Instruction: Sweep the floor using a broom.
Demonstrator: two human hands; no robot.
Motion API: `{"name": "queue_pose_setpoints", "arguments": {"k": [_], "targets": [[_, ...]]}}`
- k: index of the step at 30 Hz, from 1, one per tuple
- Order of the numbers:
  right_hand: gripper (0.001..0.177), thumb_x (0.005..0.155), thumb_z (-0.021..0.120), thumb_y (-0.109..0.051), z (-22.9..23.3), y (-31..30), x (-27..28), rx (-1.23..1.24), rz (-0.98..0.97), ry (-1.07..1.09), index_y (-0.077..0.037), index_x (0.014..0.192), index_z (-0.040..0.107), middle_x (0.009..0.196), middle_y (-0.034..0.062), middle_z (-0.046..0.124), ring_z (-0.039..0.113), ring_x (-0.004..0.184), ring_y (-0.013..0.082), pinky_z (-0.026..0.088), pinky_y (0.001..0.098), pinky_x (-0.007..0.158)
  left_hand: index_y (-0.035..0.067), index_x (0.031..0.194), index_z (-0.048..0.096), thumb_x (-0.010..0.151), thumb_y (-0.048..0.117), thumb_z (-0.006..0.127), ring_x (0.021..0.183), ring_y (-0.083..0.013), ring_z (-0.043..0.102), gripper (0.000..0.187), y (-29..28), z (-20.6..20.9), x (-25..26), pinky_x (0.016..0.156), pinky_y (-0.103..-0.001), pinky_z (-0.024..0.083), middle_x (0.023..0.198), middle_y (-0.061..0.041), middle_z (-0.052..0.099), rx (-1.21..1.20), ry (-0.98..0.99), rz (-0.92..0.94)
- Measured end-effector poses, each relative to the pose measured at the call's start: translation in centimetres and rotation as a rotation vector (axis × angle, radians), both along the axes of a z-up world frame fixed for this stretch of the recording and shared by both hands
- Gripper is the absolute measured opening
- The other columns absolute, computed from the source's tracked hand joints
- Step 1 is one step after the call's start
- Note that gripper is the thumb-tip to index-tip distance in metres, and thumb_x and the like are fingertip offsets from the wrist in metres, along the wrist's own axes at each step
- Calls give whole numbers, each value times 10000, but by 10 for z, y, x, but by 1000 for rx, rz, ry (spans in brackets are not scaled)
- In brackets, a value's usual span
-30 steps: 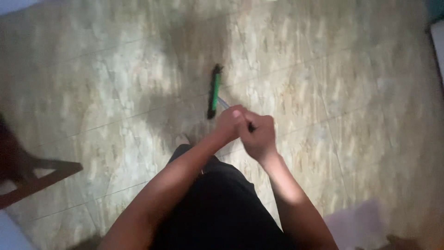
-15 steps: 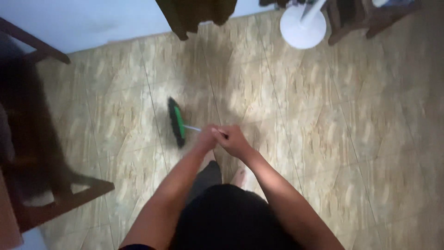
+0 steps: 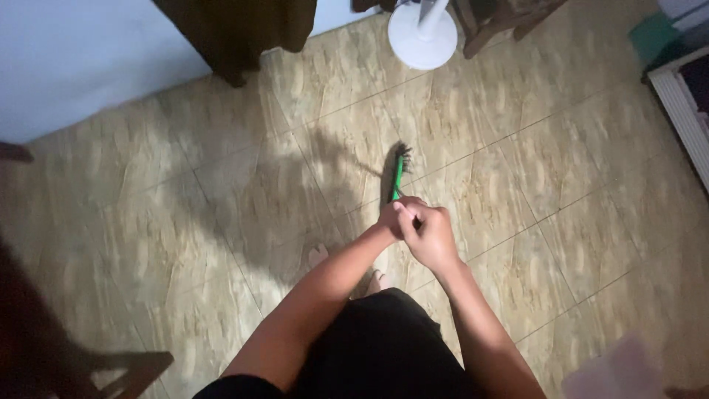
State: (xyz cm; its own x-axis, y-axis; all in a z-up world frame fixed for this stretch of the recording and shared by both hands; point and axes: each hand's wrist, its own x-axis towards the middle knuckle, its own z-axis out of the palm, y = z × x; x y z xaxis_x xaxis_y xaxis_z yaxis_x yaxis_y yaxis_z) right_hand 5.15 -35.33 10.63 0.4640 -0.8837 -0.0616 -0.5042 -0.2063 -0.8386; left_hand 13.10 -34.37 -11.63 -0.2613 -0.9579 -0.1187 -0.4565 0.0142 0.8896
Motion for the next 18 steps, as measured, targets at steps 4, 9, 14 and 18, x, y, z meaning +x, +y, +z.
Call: {"name": "queue_pose_setpoints", "arguments": {"k": [4,9,14,18], "targets": [[411,986,688,-185,23,4,34,39,13,-41,3,658,526,532,153,434,393,448,215,360,373,470,77,824,673,792,330,679,884,-353,710,255,12,44,48,742,-454,559,891,-124,709,-90,-35,59],[385,1004,662,-213,27,7,92,101,236,-134,-15,683,583,598,136,533,472,484,192,444,367,524,50,815,697,782,350,705,875,-373,708,302,31,64,134,722,-463,560,892,-170,709,116,-432,118],[357,1041,625,-244,-57,20,156,124,442,-267,-39,749,629,702,138,651,635,621,223,521,377,635,60,753,635,780,297,698,819,-354,651,247,89,-6,231,702,-479,512,816,-132,663,-142,-374,250],[255,1011,645,-267,-110,13,197,208,487,-176,-35,907,664,758,191,635,580,612,333,495,435,621,64,747,621,777,276,722,842,-368,637,237,103,-49,283,697,-483,490,814,-126,656,-241,-600,271]]}}
